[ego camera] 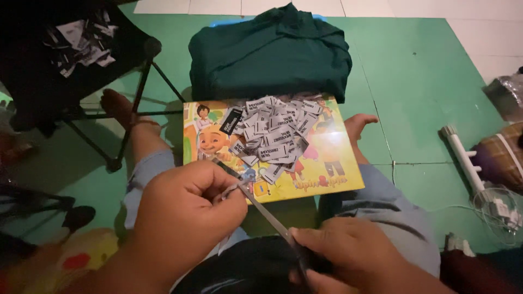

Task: The person cuts small printed labels from a sheet using scissors.

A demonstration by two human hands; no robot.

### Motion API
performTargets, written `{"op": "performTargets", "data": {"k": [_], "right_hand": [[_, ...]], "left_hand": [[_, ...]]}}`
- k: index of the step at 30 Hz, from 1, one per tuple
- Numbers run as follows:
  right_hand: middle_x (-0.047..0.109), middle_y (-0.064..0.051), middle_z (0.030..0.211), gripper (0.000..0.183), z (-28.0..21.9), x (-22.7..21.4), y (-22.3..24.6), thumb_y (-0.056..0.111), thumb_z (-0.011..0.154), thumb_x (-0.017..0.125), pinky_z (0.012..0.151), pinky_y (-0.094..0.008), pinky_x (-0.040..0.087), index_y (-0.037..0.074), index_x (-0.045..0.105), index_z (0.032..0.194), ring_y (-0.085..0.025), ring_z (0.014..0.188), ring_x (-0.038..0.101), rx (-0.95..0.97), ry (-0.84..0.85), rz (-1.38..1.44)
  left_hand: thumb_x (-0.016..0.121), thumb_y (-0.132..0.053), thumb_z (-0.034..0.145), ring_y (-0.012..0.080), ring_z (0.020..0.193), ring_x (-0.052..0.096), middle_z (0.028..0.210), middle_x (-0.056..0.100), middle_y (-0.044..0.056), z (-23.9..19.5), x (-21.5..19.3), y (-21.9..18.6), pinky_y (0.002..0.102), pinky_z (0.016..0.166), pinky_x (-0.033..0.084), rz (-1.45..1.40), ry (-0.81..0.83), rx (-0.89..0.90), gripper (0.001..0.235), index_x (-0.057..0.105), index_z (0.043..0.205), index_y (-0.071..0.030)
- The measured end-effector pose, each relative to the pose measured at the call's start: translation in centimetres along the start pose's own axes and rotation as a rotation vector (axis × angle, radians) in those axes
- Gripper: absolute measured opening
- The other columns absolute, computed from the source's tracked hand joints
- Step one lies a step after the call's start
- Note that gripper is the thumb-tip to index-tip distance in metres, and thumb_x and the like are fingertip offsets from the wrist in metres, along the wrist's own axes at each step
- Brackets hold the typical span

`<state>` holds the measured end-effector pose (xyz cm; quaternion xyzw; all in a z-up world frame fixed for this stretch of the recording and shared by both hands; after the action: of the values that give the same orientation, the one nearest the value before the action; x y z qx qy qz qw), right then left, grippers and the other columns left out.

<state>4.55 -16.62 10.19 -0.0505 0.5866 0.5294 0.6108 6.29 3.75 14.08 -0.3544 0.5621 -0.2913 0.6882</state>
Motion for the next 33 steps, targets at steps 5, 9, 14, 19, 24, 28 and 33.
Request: {"op": "performTargets", "data": {"k": [5, 9, 14, 19, 24, 28, 33], "right_hand": [[0.058, -0.004, 0.062, 0.044, 0.5, -0.6, 1.3, 0.033, 0.073, 0.073, 0.045, -0.029, 0.041, 0.015, 0.060, 0.111, -0.019, 0.050, 0.059, -0.032, -0.060, 0.085], [0.052, -0.003, 0.061, 0.047, 0.5, -0.6, 1.4, 0.035, 0.074, 0.074, 0.046, -0.028, 0.040, 0.017, 0.058, 0.114, -0.019, 0.049, 0.056, -0.064, -0.073, 0.087], [0.056, -0.004, 0.061, 0.043, 0.7, -0.8, 1.7, 0.032, 0.075, 0.072, 0.045, -0.028, 0.040, 0.013, 0.059, 0.112, -0.019, 0.049, 0.056, -0.104, -0.080, 0.107], [0.056, -0.003, 0.062, 0.040, 0.5, -0.4, 1.6, 0.028, 0.077, 0.068, 0.047, -0.026, 0.041, 0.012, 0.057, 0.112, -0.018, 0.049, 0.054, -0.136, -0.094, 0.134], [0.061, 0.001, 0.061, 0.038, 1.3, -0.2, 1.0, 0.035, 0.070, 0.072, 0.049, -0.027, 0.044, 0.021, 0.066, 0.104, -0.016, 0.054, 0.062, 0.098, -0.010, 0.155], [0.061, 0.007, 0.059, 0.024, 1.6, -0.1, 0.4, 0.039, 0.067, 0.072, 0.049, -0.025, 0.042, 0.024, 0.069, 0.086, -0.011, 0.054, 0.058, 0.249, 0.095, 0.247], [0.050, -0.002, 0.062, 0.034, 1.6, -0.3, 1.2, 0.038, 0.073, 0.070, 0.047, -0.029, 0.037, 0.014, 0.064, 0.096, -0.018, 0.052, 0.049, 0.033, 0.053, 0.329]], "left_hand": [[0.063, -0.008, 0.059, 0.0075, 0.045, 0.034, 0.044, 0.044, -0.001, -0.3, 0.0, -0.4, 0.027, 0.039, 0.027, 0.080, 0.003, 0.064, 0.012, 0.056, 0.050, -0.009], [0.060, -0.007, 0.057, 0.0095, 0.046, 0.026, 0.043, 0.032, -0.001, -0.7, -0.2, -0.5, 0.029, 0.040, 0.021, 0.114, -0.041, 0.106, 0.018, 0.046, 0.046, -0.009], [0.067, -0.012, 0.053, 0.0094, 0.041, 0.032, 0.038, 0.039, -0.002, -0.8, 0.2, 1.0, 0.027, 0.038, 0.026, 0.135, -0.009, -0.170, 0.013, 0.057, 0.044, -0.009], [0.066, -0.014, 0.054, 0.0098, 0.044, 0.029, 0.039, 0.034, -0.001, -0.9, 0.0, 0.9, 0.029, 0.041, 0.025, 0.186, 0.013, -0.165, 0.019, 0.051, 0.044, -0.011], [0.062, -0.011, 0.055, 0.0094, 0.043, 0.033, 0.040, 0.042, -0.002, -0.5, 0.4, 0.6, 0.029, 0.039, 0.027, 0.190, -0.028, -0.002, 0.011, 0.056, 0.046, -0.010], [0.067, -0.014, 0.060, 0.0076, 0.042, 0.042, 0.041, 0.052, -0.002, -0.2, 0.6, 0.4, 0.026, 0.039, 0.034, 0.184, 0.038, -0.017, 0.012, 0.063, 0.050, -0.010], [0.071, -0.021, 0.060, 0.0088, 0.044, 0.043, 0.041, 0.054, -0.003, -0.4, 0.5, 1.3, 0.028, 0.043, 0.034, 0.228, 0.074, -0.256, 0.013, 0.066, 0.051, -0.014]]}}
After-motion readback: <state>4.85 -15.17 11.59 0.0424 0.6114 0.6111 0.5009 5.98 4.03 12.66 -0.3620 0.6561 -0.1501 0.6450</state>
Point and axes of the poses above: each hand's wrist, its own z-axis towards the middle knuckle, its own x-axis out of the palm, y = z × x, the point moved 6 cm from there along z, towards the middle knuckle
